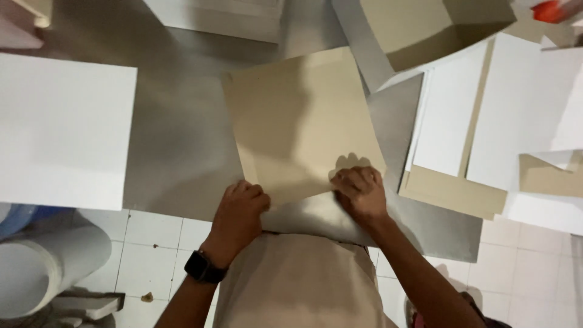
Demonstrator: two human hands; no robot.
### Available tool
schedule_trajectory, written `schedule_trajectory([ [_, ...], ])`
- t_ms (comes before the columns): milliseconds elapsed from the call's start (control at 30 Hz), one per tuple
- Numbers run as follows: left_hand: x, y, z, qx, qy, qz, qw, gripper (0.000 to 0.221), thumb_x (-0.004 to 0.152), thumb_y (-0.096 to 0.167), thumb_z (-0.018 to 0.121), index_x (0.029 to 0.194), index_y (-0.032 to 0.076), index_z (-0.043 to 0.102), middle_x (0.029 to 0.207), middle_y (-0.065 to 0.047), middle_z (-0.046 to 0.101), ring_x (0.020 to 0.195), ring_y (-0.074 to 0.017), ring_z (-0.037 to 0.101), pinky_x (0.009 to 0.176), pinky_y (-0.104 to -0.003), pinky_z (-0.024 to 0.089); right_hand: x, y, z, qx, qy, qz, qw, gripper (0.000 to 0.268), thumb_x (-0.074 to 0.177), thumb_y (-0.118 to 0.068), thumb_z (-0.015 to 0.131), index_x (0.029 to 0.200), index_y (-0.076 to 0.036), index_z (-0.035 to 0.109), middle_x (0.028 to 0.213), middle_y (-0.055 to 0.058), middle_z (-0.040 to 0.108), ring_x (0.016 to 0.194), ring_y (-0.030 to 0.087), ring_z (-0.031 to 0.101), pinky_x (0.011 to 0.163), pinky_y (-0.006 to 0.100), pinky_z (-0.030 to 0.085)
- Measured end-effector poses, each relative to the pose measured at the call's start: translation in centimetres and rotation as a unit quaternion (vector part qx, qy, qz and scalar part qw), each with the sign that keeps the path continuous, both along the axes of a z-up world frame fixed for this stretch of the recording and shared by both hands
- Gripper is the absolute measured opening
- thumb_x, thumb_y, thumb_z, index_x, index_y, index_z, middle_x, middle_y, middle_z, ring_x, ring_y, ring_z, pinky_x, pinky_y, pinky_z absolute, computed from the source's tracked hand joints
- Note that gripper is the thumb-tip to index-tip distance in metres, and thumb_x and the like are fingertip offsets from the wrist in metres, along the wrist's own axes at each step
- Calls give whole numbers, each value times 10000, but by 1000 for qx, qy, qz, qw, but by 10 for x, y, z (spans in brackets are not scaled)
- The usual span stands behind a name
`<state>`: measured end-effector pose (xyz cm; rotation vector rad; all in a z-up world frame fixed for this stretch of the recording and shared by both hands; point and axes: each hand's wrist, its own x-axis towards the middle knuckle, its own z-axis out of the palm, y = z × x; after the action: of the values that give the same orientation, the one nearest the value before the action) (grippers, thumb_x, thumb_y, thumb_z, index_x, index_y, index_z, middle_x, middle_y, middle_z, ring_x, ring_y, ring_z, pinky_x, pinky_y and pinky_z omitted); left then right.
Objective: Assembling a cardboard box by folding pre-cut cardboard sheets on a stainless steel table
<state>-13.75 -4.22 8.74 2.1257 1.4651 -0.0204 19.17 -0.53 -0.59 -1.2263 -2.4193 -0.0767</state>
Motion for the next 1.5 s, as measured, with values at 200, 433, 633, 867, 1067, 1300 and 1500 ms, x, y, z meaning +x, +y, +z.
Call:
schedule_trajectory([
  [200,-21,-24,-24,67,32,108,991,206,840,155,670,1044,160,696,1055,-44,641,1159,-289,600,990,-469,491,-47,-4,14,71,9,72,995,117,932,-185,641,832,-168,698,912,13,648,843,248,663,800,391,525],
  [433,-30,-36,-55,139,-45,143,979,258,885,191,661,1139,158,693,1108,-57,644,1180,-304,600,1006,-492,484,-49,-10,0,34,12,76,996,58,880,-149,659,842,-180,689,889,-12,610,831,239,657,733,377,518],
  [633,-23,-38,-78,319,17,101,942,228,1031,352,585,1168,198,683,1130,-9,664,1096,-243,635,967,-439,476,-56,-5,18,53,34,92,994,144,947,-91,628,826,-154,675,788,16,572,738,227,638,781,331,551],
  [867,-23,-25,-93,399,-10,103,911,155,1037,343,613,1043,212,696,989,29,667,1004,-198,648,943,-409,472,-66,5,30,8,38,45,998,98,917,-136,694,827,-168,712,761,23,631,718,238,656,704,346,567],
  [1067,-16,-4,-70,328,-25,131,935,150,1021,252,577,912,178,650,869,5,608,915,-217,646,887,-408,476,-74,20,53,-118,-8,25,993,54,854,-131,750,837,-180,734,770,15,685,732,254,701,701,368,581],
  [1300,-1,4,-58,278,-9,59,959,116,1018,223,579,981,132,640,922,-41,608,915,-262,650,817,-429,514,-77,29,58,-218,-51,11,975,114,808,-111,779,883,-189,743,814,27,715,786,276,728,700,405,597],
  [1500,7,21,-72,248,-48,51,966,159,998,240,644,882,130,642,809,-22,595,802,-237,658,743,-376,515,-71,26,55,-182,-43,23,982,102,834,-174,759,907,-220,705,818,-1,680,800,257,716,704,386,589],
])
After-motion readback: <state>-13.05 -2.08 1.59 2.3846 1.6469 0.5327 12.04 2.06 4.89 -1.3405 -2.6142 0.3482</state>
